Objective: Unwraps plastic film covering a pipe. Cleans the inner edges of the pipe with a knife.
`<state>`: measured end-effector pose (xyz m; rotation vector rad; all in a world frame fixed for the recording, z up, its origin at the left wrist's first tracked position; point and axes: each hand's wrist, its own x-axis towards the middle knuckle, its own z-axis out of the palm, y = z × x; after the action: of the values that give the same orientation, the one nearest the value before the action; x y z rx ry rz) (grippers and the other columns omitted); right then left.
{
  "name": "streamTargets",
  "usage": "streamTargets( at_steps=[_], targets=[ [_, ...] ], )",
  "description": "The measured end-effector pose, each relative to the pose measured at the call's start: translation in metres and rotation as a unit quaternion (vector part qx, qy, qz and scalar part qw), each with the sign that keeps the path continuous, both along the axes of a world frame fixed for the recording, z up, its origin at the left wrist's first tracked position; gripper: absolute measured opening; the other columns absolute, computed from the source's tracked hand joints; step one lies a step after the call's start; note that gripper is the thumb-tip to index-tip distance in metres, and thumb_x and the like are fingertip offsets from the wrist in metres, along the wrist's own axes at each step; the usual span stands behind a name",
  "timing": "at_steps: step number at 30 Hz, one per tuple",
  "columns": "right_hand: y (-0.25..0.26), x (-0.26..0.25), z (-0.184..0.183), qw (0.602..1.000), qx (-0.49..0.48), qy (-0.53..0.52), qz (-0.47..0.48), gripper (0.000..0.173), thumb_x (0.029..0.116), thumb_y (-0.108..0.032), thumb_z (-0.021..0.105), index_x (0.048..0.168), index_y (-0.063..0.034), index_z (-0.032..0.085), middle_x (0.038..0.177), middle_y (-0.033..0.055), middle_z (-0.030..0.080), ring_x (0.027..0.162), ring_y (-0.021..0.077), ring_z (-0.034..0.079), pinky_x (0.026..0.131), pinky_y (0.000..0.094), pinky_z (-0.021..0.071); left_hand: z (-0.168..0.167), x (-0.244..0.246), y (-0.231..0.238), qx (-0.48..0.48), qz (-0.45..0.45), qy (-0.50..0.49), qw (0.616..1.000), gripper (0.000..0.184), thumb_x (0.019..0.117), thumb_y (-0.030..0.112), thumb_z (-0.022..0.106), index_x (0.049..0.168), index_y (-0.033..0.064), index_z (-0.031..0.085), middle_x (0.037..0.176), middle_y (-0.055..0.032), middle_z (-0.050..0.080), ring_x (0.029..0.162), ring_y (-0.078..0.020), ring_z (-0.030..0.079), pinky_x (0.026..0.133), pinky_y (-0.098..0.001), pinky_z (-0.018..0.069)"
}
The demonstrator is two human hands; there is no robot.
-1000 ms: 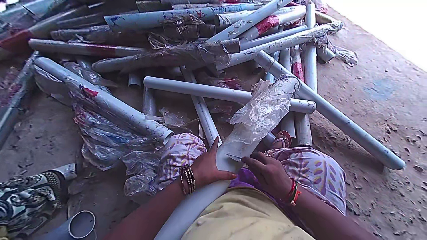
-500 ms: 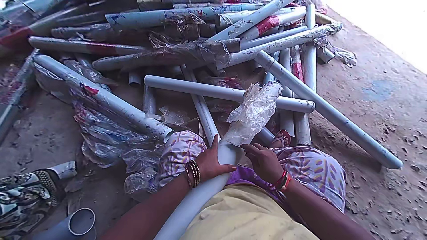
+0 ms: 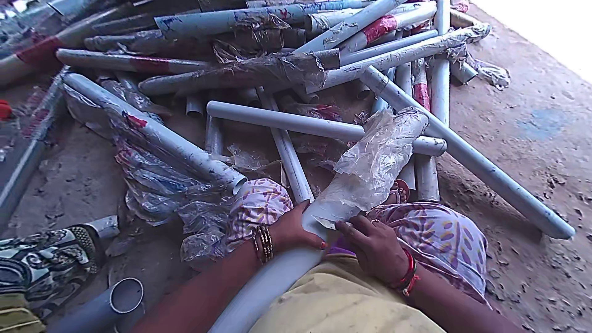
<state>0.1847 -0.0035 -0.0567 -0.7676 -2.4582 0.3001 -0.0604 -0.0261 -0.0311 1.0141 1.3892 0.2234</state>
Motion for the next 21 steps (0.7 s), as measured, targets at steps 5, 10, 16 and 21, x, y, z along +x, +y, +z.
streamTargets(
  at_steps=[5, 10, 16, 21],
  targets=[
    [0.001, -0.003, -0.004, 0.993, 0.11, -0.009, -0.037, 0.035, 0.0981, -0.018, 0.043, 0.112, -0.0158, 0.075, 0.081, 0.0114, 0.067, 0.056, 0.0229, 0.06, 0.044, 0.0336, 0.0425, 0.039, 0.021, -0.004, 0.044, -0.086, 0.216, 0.972, 0.14, 0.0702, 0.054, 0.09, 0.164, -0.0003, 0.001, 0.145, -0.0307, 0.053, 0.126, -0.0443, 0.06, 0.107, -0.0577, 0.0458],
    [0.002, -0.02, -0.004, 0.991, 0.117, 0.001, -0.07, 0.034, 0.0948, -0.016, 0.047, 0.11, -0.0156, 0.077, 0.08, 0.012, 0.067, 0.054, 0.0234, 0.059, 0.043, 0.0337, 0.0411, 0.038, 0.015, -0.003, 0.056, -0.059, 0.216, 0.973, 0.14, 0.0705, 0.052, 0.09, 0.164, 0.0018, -0.001, 0.142, -0.031, 0.055, 0.123, -0.0451, 0.061, 0.105, -0.0585, 0.0462],
    [0.013, -0.03, 0.009, 0.971, -0.217, 0.077, -0.063, 0.03, 0.0967, -0.013, 0.053, 0.113, -0.0044, 0.077, 0.086, 0.013, 0.072, 0.066, 0.0237, 0.068, 0.056, 0.041, 0.0544, 0.019, 0.001, 0.002, 0.027, -0.034, 0.168, 0.985, 0.138, 0.07, 0.05, 0.091, 0.165, 0.0056, 0.001, 0.137, -0.0314, 0.058, 0.125, -0.0451, 0.06, 0.106, -0.06, 0.0454],
    [0.027, -0.004, 0.0, 0.925, -0.339, 0.167, 0.039, 0.03, 0.1038, -0.014, 0.05, 0.116, 0.0044, 0.07, 0.091, 0.0079, 0.07, 0.071, 0.0027, 0.061, 0.067, 0.0192, 0.0529, 0.001, -0.013, 0.001, 0.029, -0.023, 0.082, 0.996, 0.136, 0.0693, 0.043, 0.091, 0.164, 0.0035, 0.003, 0.148, -0.0304, 0.049, 0.134, -0.0403, 0.053, 0.112, -0.0558, 0.043]
  ],
)
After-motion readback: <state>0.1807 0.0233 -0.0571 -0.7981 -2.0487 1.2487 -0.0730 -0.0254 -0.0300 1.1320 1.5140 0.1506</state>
